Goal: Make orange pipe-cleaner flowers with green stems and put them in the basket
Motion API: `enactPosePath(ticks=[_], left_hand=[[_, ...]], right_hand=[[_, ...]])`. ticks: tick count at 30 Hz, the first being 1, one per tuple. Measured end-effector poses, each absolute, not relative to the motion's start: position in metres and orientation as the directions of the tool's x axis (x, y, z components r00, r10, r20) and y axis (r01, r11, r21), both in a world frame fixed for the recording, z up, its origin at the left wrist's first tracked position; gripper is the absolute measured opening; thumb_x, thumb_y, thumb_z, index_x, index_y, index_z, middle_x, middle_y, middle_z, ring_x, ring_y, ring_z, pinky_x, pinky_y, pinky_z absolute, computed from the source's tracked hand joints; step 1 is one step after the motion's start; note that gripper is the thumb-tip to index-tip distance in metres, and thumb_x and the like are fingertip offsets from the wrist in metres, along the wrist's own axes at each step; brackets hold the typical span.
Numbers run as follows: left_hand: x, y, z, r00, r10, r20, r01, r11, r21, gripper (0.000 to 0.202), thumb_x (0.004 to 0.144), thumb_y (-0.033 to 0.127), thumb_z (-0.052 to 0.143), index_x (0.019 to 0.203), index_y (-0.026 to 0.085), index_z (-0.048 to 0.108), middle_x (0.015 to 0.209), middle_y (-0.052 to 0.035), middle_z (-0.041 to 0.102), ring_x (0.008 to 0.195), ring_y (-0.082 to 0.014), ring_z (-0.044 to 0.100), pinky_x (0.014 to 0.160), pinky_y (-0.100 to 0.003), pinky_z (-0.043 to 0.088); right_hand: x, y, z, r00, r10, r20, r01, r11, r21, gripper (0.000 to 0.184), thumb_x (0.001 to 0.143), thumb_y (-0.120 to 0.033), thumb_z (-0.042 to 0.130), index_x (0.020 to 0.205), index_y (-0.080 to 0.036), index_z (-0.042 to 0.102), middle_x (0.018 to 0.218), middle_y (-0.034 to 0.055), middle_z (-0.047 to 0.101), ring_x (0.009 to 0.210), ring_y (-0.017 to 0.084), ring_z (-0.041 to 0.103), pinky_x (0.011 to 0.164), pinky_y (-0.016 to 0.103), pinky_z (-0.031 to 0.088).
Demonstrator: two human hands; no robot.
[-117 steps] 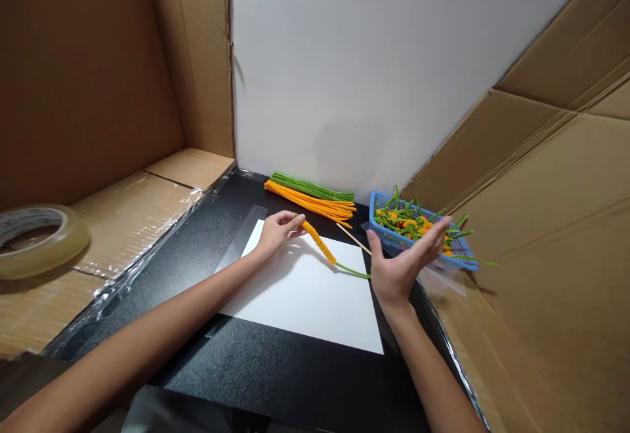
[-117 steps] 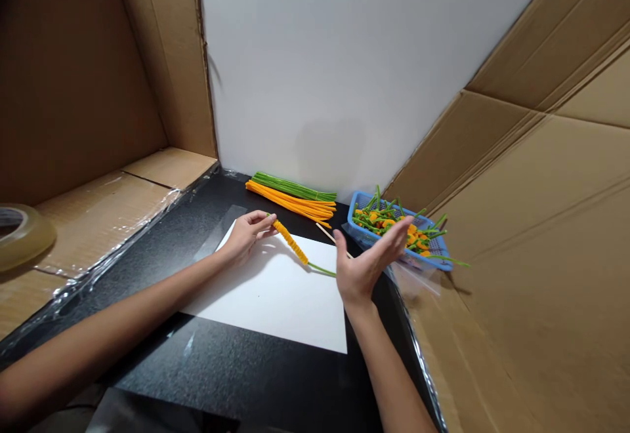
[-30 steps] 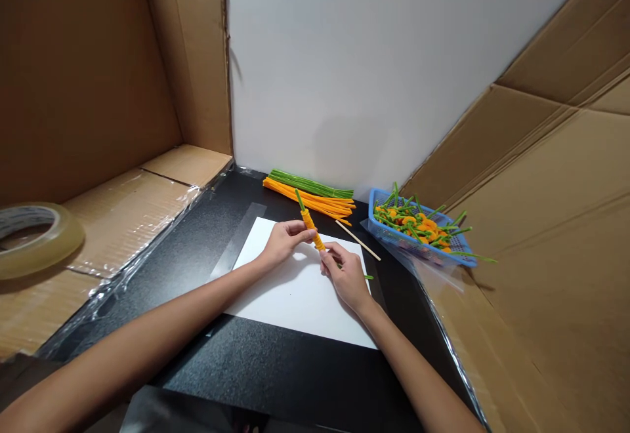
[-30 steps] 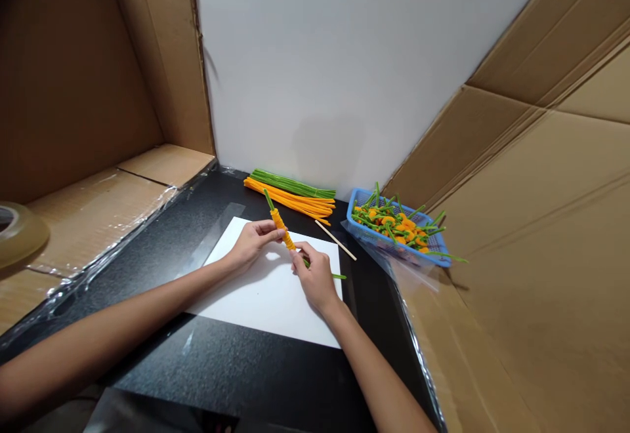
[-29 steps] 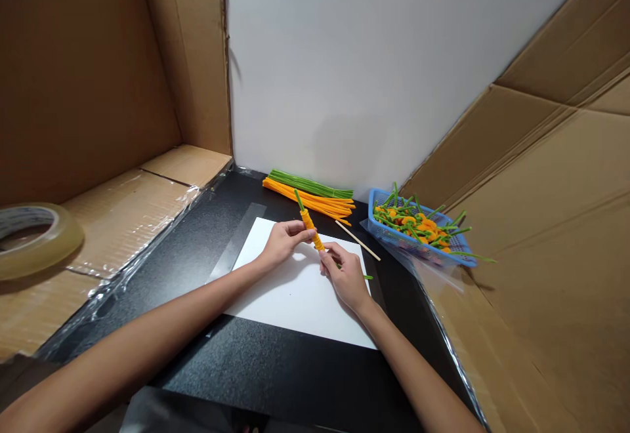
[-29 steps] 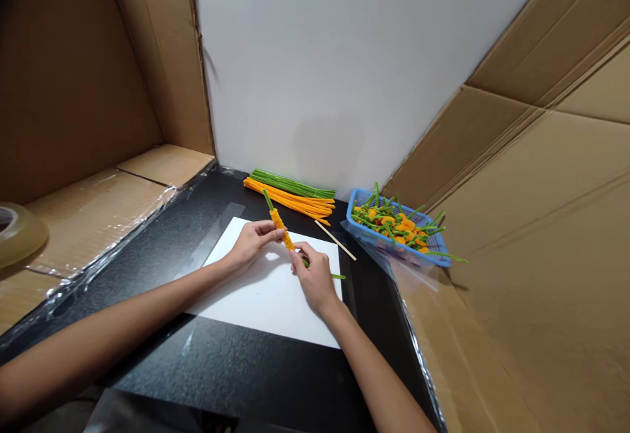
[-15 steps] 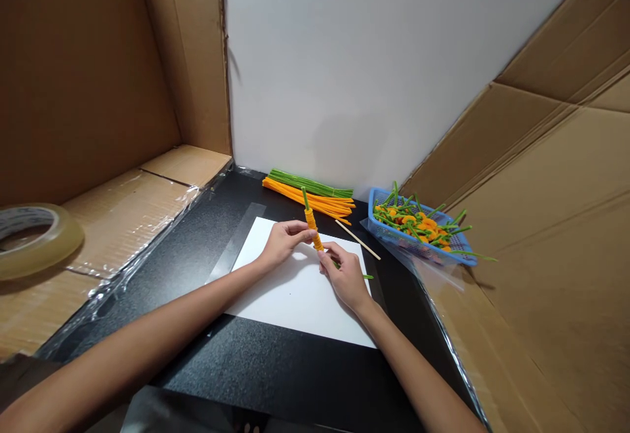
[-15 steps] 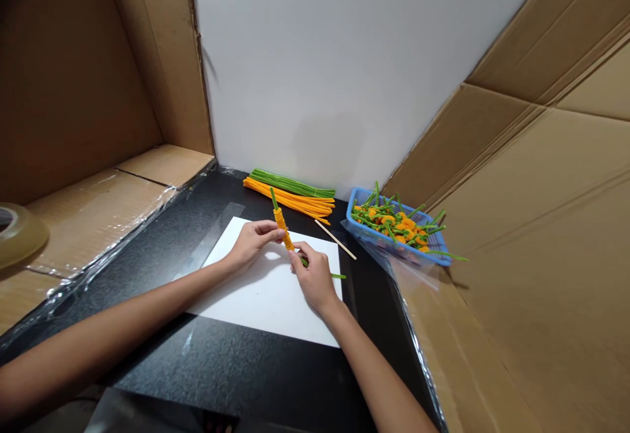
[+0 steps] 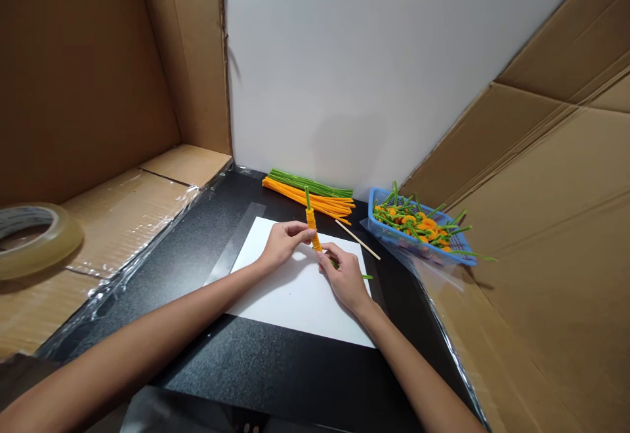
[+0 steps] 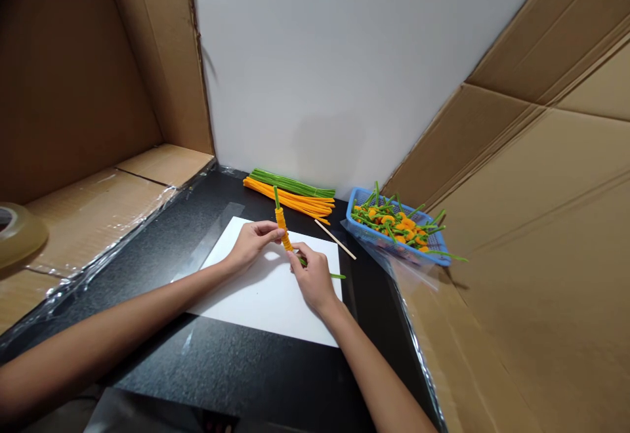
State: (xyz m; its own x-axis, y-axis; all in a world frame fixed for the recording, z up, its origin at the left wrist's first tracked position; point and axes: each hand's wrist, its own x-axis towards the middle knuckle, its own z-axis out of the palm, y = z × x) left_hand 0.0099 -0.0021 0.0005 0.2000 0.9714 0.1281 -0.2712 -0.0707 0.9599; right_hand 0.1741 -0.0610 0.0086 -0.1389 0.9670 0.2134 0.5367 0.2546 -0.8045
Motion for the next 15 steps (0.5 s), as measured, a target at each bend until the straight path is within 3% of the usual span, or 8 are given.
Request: enactPosePath(ticks=[3,5,8,9,11,13,15], left_hand=[[0.010,-0.002,0.003,0.226,0.965,0.131,-0.334,-0.049,0.941,0.048,0.068,0.052,0.081,0.095,0.013,0.072,0.094,-0.0113,0.075,0.088,-0.0226,0.069,0.077,-0.032,0.055],[0.009,0.000,0.004,0.198,0.972,0.124,-0.358,-0.047,0.933,0.049,0.070,0.053,0.080,0.097,0.014,0.070,0.091,-0.0108,0.074,0.088,-0.0222,0.070,0.076,-0.031,0.056],[0.007,0.006,0.002,0.036,0.994,0.100,-0.371,-0.080,0.925,0.048,0.071,0.055,0.078,0.093,0.014,0.066,0.085,-0.0084,0.073,0.084,-0.0200,0.070,0.073,-0.031,0.057],[0.006,0.008,0.001,-0.025,0.996,0.086,-0.382,-0.089,0.920,0.049,0.072,0.056,0.077,0.094,0.014,0.064,0.086,-0.0081,0.072,0.083,-0.0195,0.070,0.073,-0.031,0.057],[0.005,0.012,0.000,-0.103,0.994,0.039,-0.411,-0.078,0.908,0.052,0.073,0.059,0.074,0.096,0.014,0.062,0.086,-0.0082,0.072,0.081,-0.0188,0.070,0.073,-0.031,0.057],[0.005,0.013,0.000,-0.105,0.994,-0.009,-0.439,-0.038,0.898,0.054,0.074,0.061,0.072,0.098,0.014,0.060,0.085,-0.0084,0.072,0.079,-0.0187,0.071,0.071,-0.030,0.057],[0.006,0.011,0.001,-0.061,0.998,-0.016,-0.448,-0.013,0.894,0.055,0.075,0.062,0.071,0.099,0.014,0.060,0.083,-0.0076,0.071,0.076,-0.0186,0.071,0.068,-0.028,0.056]], right_hand=[[0.175,-0.060,0.010,-0.155,0.949,0.276,0.615,0.311,-0.724,0.025,0.094,-0.036,0.055,0.104,-0.020,0.070,0.071,0.0016,0.065,0.065,0.018,0.058,0.064,0.029,0.044],[0.178,-0.060,0.013,-0.108,0.903,0.415,0.686,0.370,-0.626,0.024,0.091,-0.037,0.060,0.104,-0.021,0.071,0.085,0.0055,0.069,0.081,0.022,0.059,0.075,0.034,0.046],[0.184,-0.060,0.019,0.020,0.830,0.558,0.730,0.369,-0.575,0.027,0.090,-0.043,0.060,0.085,-0.019,0.070,0.080,0.0064,0.066,0.081,0.023,0.057,0.078,0.037,0.046],[0.185,-0.059,0.020,0.039,0.853,0.521,0.707,0.345,-0.618,0.035,0.092,-0.047,0.057,0.074,-0.019,0.069,0.071,0.0055,0.064,0.072,0.021,0.057,0.073,0.035,0.046],[0.186,-0.057,0.019,0.050,0.946,0.320,0.575,0.234,-0.784,0.051,0.093,-0.055,0.051,0.062,-0.018,0.066,0.059,0.0046,0.061,0.057,0.017,0.055,0.058,0.031,0.044],[0.185,-0.054,0.016,0.054,0.997,0.056,0.341,0.034,-0.939,0.055,0.090,-0.063,0.052,0.070,-0.015,0.070,0.061,0.0067,0.066,0.051,0.015,0.057,0.049,0.028,0.043],[0.185,-0.051,0.013,0.091,0.991,-0.101,0.083,-0.109,-0.991,0.051,0.085,-0.063,0.059,0.087,-0.014,0.071,0.077,0.0112,0.074,0.057,0.017,0.064,0.048,0.027,0.047]])
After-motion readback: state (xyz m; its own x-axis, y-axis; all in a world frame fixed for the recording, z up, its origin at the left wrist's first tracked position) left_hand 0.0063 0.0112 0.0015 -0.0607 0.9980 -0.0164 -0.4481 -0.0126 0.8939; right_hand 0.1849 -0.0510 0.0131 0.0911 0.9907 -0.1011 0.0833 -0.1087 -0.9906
